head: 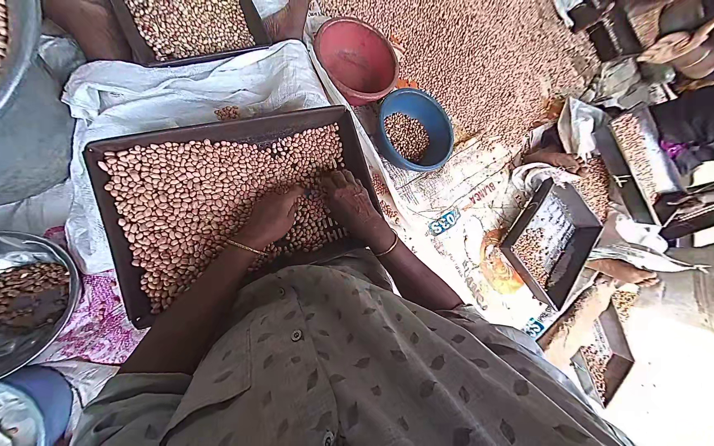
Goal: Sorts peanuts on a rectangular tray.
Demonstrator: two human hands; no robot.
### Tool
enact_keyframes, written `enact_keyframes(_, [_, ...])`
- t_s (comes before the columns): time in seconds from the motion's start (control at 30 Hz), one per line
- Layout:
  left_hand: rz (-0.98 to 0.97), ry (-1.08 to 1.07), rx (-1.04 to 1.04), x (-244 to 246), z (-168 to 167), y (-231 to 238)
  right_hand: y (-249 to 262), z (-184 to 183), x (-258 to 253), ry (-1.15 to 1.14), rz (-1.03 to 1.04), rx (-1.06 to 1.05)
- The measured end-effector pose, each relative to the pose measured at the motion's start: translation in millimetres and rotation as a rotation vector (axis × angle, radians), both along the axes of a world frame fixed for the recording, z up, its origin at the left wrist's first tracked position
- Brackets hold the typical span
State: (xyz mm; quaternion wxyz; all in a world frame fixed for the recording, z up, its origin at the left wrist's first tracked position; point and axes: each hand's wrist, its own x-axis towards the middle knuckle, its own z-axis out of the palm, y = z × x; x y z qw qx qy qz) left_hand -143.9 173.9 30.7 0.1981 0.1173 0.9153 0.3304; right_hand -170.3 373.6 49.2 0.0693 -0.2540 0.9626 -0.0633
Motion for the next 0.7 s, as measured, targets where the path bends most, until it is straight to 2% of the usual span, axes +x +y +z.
enact_keyframes(0.07, [-0.124,-0.068,0.1,2,-1,-6,13,9,19,-0.165,0.061,-0.098])
enact_keyframes(0.17, [-0.312,-0.193,0.232,3,1,-8,39,12,21,-0.484,0.204,-0.353])
enact_keyframes(0.23, [-0.341,-0.254,0.287,1,4,-6,46,28,14,-0.426,0.156,-0.448])
enact_keyframes(0.3, [-0.304,-0.278,0.332,-2,5,-8,40,43,0,-0.215,0.035,-0.474])
enact_keyframes(0.37, [-0.177,-0.209,0.383,-4,4,-15,20,27,-43,-0.03,0.012,-0.442])
enact_keyframes(0.43, [0.031,-0.139,0.414,-5,5,-22,-3,9,-75,0.013,0.002,-0.281])
enact_keyframes(0.5, [0.241,-0.113,0.427,0,11,-27,-20,3,-80,-0.015,0.001,-0.083])
enact_keyframes(0.57, [0.379,-0.1,0.561,-1,10,-33,-21,10,-63,-0.07,0.035,-0.014])
enact_keyframes(0.63, [0.503,-0.14,0.744,-1,15,-35,-4,19,-42,-0.261,0.137,-0.107])
enact_keyframes(0.7, [0.59,-0.155,0.864,-2,24,-36,17,33,-39,-0.439,0.258,-0.338])
